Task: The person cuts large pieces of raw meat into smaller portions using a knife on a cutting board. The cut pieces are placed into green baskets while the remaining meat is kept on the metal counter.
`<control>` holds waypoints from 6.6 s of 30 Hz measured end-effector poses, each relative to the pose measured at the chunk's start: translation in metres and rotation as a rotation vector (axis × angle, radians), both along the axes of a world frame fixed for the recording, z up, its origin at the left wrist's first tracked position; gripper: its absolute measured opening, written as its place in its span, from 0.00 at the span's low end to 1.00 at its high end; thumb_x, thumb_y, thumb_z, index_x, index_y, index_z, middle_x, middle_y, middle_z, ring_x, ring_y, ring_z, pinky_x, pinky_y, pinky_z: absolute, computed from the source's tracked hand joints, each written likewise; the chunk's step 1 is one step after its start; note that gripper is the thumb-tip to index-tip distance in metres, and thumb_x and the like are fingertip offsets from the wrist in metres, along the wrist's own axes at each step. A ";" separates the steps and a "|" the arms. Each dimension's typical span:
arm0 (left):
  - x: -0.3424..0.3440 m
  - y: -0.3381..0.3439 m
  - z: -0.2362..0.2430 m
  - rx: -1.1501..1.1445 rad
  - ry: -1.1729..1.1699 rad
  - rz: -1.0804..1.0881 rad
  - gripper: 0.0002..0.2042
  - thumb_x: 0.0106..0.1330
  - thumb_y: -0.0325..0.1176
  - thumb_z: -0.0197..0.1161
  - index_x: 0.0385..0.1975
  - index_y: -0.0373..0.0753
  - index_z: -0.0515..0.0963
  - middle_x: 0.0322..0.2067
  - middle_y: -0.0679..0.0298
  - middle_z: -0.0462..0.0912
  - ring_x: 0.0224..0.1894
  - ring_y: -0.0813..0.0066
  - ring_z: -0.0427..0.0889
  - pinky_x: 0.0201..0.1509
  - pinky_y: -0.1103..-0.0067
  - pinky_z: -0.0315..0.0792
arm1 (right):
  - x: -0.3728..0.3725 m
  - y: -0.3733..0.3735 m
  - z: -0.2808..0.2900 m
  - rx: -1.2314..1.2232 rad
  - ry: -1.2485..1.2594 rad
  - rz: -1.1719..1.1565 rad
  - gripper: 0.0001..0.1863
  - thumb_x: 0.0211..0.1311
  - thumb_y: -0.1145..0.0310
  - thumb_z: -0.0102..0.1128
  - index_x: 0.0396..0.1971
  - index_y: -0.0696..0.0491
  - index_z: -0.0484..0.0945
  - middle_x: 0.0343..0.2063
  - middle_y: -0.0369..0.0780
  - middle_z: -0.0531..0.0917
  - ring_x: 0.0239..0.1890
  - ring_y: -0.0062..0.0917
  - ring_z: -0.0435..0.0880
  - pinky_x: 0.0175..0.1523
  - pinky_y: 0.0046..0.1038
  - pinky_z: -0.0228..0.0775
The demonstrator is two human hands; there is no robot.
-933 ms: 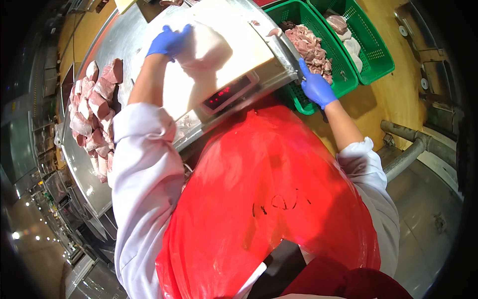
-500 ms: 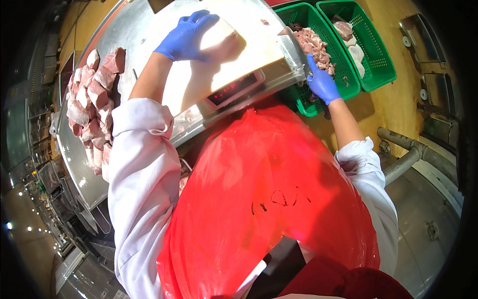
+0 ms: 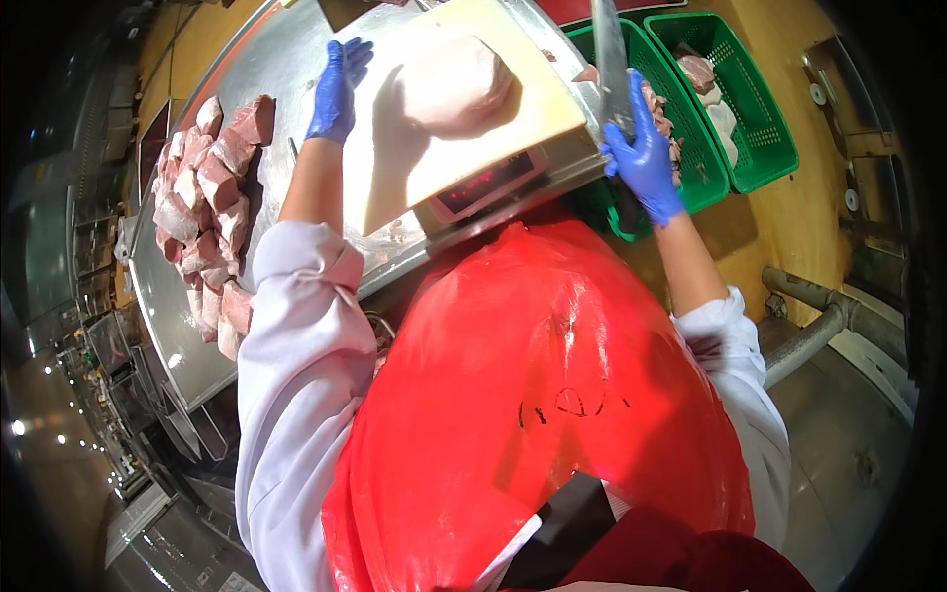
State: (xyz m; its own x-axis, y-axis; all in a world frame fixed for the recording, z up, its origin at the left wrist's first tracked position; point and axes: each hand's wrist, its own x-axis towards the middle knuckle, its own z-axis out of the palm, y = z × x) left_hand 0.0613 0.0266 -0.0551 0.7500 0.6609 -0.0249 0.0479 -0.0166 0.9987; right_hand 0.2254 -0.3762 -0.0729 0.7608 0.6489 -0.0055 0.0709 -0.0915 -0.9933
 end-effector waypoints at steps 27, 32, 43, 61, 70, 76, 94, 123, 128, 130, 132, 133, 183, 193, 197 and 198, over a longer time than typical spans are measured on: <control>-0.054 -0.065 -0.015 -0.148 -0.361 0.365 0.44 0.76 0.68 0.30 0.73 0.29 0.54 0.75 0.49 0.54 0.79 0.57 0.48 0.82 0.65 0.37 | -0.112 0.130 0.023 -0.422 -1.033 0.261 0.45 0.62 0.72 0.54 0.79 0.41 0.48 0.21 0.44 0.81 0.20 0.40 0.83 0.27 0.43 0.77; -0.036 -0.069 -0.013 -0.121 -0.405 0.450 0.43 0.77 0.66 0.30 0.72 0.29 0.56 0.75 0.46 0.55 0.79 0.57 0.48 0.82 0.64 0.38 | -0.120 0.125 0.025 -0.558 -1.028 0.293 0.46 0.61 0.74 0.54 0.79 0.41 0.46 0.24 0.45 0.82 0.21 0.42 0.84 0.28 0.44 0.78; -0.039 -0.063 -0.015 -0.102 -0.434 0.582 0.29 0.79 0.53 0.43 0.62 0.31 0.66 0.60 0.50 0.73 0.65 0.61 0.71 0.71 0.66 0.61 | -0.149 0.039 0.060 -0.897 -0.884 0.509 0.51 0.55 0.77 0.55 0.79 0.46 0.42 0.24 0.50 0.82 0.23 0.48 0.84 0.29 0.48 0.78; -0.052 -0.092 -0.036 0.694 0.362 0.220 0.13 0.57 0.44 0.67 0.26 0.40 0.85 0.21 0.59 0.85 0.27 0.60 0.84 0.43 0.67 0.72 | -0.128 0.052 0.063 -0.439 -0.769 0.222 0.41 0.67 0.74 0.55 0.78 0.42 0.52 0.29 0.53 0.84 0.26 0.47 0.84 0.35 0.39 0.76; -0.053 -0.082 -0.041 0.725 0.350 0.129 0.13 0.57 0.45 0.67 0.27 0.41 0.87 0.19 0.61 0.85 0.26 0.62 0.84 0.44 0.68 0.71 | -0.156 0.161 0.054 -0.795 -0.979 0.296 0.45 0.62 0.75 0.51 0.79 0.46 0.45 0.29 0.51 0.86 0.28 0.48 0.87 0.34 0.48 0.80; -0.058 -0.075 -0.043 0.755 0.312 0.153 0.13 0.57 0.45 0.66 0.26 0.41 0.86 0.20 0.59 0.85 0.27 0.57 0.84 0.44 0.67 0.70 | -0.195 0.093 0.077 -1.063 -0.895 0.382 0.45 0.61 0.77 0.49 0.79 0.46 0.45 0.28 0.52 0.85 0.27 0.50 0.86 0.33 0.51 0.78; -0.077 -0.044 -0.032 0.798 0.259 -0.004 0.13 0.52 0.44 0.64 0.22 0.40 0.83 0.21 0.55 0.84 0.30 0.53 0.83 0.43 0.63 0.70 | -0.165 0.203 0.057 -0.763 -0.837 -0.011 0.43 0.64 0.71 0.51 0.79 0.45 0.45 0.29 0.53 0.85 0.31 0.52 0.85 0.39 0.52 0.77; -0.035 -0.053 -0.039 0.886 0.196 -0.023 0.14 0.59 0.47 0.64 0.31 0.43 0.85 0.27 0.57 0.87 0.38 0.55 0.85 0.49 0.63 0.69 | -0.200 0.118 0.078 -0.588 -0.868 -0.062 0.40 0.67 0.71 0.53 0.78 0.51 0.49 0.17 0.52 0.79 0.21 0.48 0.81 0.30 0.47 0.71; -0.039 -0.043 -0.050 0.739 0.194 -0.021 0.13 0.60 0.45 0.64 0.30 0.43 0.87 0.25 0.59 0.87 0.31 0.58 0.86 0.49 0.66 0.68 | -0.188 0.181 0.067 -0.726 -0.933 -0.019 0.39 0.66 0.71 0.48 0.77 0.53 0.48 0.28 0.55 0.84 0.29 0.50 0.85 0.35 0.49 0.76; -0.040 -0.043 -0.046 0.721 0.205 -0.041 0.12 0.61 0.45 0.64 0.30 0.43 0.87 0.25 0.59 0.87 0.31 0.58 0.86 0.49 0.66 0.68 | -0.185 0.206 0.065 -0.850 -0.884 0.053 0.40 0.65 0.72 0.48 0.77 0.55 0.47 0.32 0.56 0.85 0.32 0.50 0.87 0.38 0.50 0.78; -0.041 -0.044 -0.043 0.736 0.223 -0.046 0.11 0.60 0.44 0.63 0.29 0.44 0.87 0.25 0.59 0.87 0.32 0.58 0.86 0.50 0.66 0.68 | -0.187 0.210 0.066 -0.951 -0.849 0.098 0.40 0.64 0.72 0.48 0.77 0.56 0.48 0.34 0.56 0.86 0.34 0.49 0.87 0.40 0.49 0.79; -0.042 -0.044 -0.043 0.735 0.222 -0.043 0.11 0.60 0.43 0.63 0.29 0.44 0.87 0.25 0.59 0.87 0.33 0.57 0.86 0.50 0.66 0.68 | -0.192 0.208 0.068 -0.990 -0.839 0.105 0.41 0.64 0.72 0.49 0.77 0.56 0.48 0.34 0.55 0.86 0.34 0.49 0.88 0.40 0.49 0.79; 0.085 -0.138 0.100 0.531 0.272 -0.280 0.31 0.59 0.42 0.73 0.59 0.30 0.73 0.55 0.48 0.80 0.57 0.58 0.80 0.63 0.69 0.74 | -0.018 -0.138 -0.025 -0.385 0.095 0.141 0.43 0.69 0.75 0.55 0.79 0.36 0.46 0.25 0.38 0.80 0.19 0.19 0.77 0.24 0.26 0.76; 0.083 -0.106 0.026 1.275 0.616 -0.520 0.48 0.46 0.57 0.75 0.69 0.46 0.65 0.64 0.40 0.69 0.61 0.40 0.75 0.62 0.60 0.75 | 0.010 -0.156 -0.031 -0.405 0.129 0.089 0.44 0.70 0.74 0.55 0.79 0.33 0.45 0.29 0.40 0.83 0.23 0.22 0.80 0.25 0.27 0.78; 0.093 -0.103 0.033 1.026 0.761 -0.401 0.48 0.45 0.56 0.74 0.67 0.40 0.65 0.61 0.35 0.71 0.57 0.39 0.79 0.60 0.61 0.76 | 0.019 -0.159 -0.041 -0.378 0.133 0.084 0.44 0.71 0.73 0.56 0.79 0.32 0.45 0.29 0.40 0.83 0.24 0.21 0.80 0.26 0.27 0.78; 0.094 -0.101 0.034 1.002 0.789 -0.351 0.48 0.44 0.55 0.75 0.67 0.38 0.65 0.60 0.34 0.71 0.55 0.39 0.79 0.60 0.61 0.76 | 0.020 -0.159 -0.043 -0.380 0.126 0.075 0.43 0.71 0.72 0.56 0.79 0.32 0.45 0.29 0.40 0.82 0.24 0.21 0.80 0.26 0.27 0.78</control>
